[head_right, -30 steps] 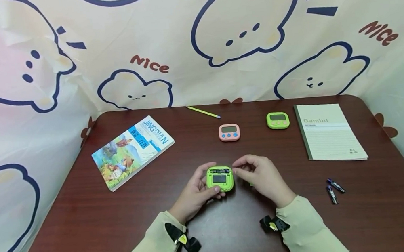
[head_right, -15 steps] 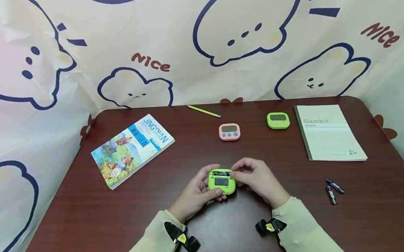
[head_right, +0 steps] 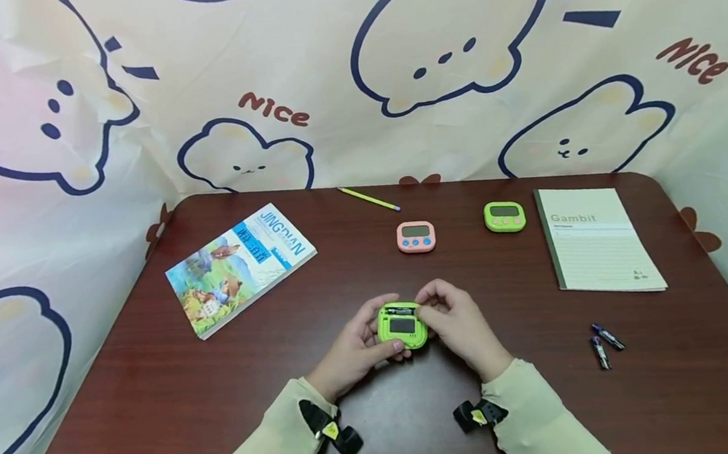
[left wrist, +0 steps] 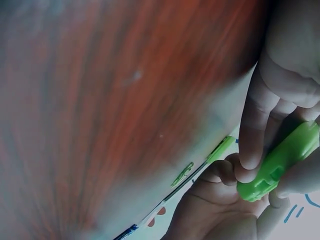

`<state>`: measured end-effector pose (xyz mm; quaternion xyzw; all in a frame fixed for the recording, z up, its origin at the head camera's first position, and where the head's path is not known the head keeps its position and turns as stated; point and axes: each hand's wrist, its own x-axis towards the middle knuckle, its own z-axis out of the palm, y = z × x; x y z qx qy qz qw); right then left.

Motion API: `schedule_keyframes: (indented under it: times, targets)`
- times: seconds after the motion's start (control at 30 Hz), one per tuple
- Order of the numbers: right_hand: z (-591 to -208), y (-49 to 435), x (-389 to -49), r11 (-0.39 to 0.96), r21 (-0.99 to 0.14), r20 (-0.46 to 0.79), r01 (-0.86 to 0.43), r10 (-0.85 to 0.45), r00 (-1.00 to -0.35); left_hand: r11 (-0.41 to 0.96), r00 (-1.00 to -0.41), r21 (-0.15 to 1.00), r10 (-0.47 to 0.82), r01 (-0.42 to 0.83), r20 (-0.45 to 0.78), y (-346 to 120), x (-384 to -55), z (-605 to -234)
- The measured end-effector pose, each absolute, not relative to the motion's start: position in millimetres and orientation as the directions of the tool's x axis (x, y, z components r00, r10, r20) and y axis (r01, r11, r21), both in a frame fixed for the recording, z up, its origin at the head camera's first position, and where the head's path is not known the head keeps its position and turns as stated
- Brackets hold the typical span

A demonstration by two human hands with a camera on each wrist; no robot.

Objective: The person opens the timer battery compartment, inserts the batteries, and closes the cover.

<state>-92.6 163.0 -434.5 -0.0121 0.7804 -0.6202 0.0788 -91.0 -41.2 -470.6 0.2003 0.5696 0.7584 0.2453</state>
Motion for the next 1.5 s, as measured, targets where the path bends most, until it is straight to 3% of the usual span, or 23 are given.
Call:
schedule_keyframes:
  times: [0.47, 0.7, 0.97, 1.5]
  targets:
    - [-444.7, 178.1, -89.6, 0.286, -0.957, -0.036, -0.051, -0.290, -0.956, -0.236, -0.807, 0.958, 0.590, -0.166, 0.005, -43.3, -93.6, -469.2]
    - [-450.7, 174.2, -82.7, 0.185, -0.981, -0.002, -0.065, -0.339, -0.941, -0.176, -0.838, 0.975, 0.546, -0.139, -0.021, -42.4, -92.1, -471.5]
    - [-453.8, 163.5, -77.6, 0.073, -0.996, 0.034, -0.060, -0.313, -0.949, -0.151, -0.888, 0.984, 0.461, -0.090, -0.011, -38.1, -88.9, -469.0]
    - [-448.4, 168.7, -77.6, 0.135, -0.988, 0.029, -0.071, -0.287, -0.958, -0.214, -0.887, 0.976, 0.458, -0.046, 0.059, -36.7, -87.6, -471.5]
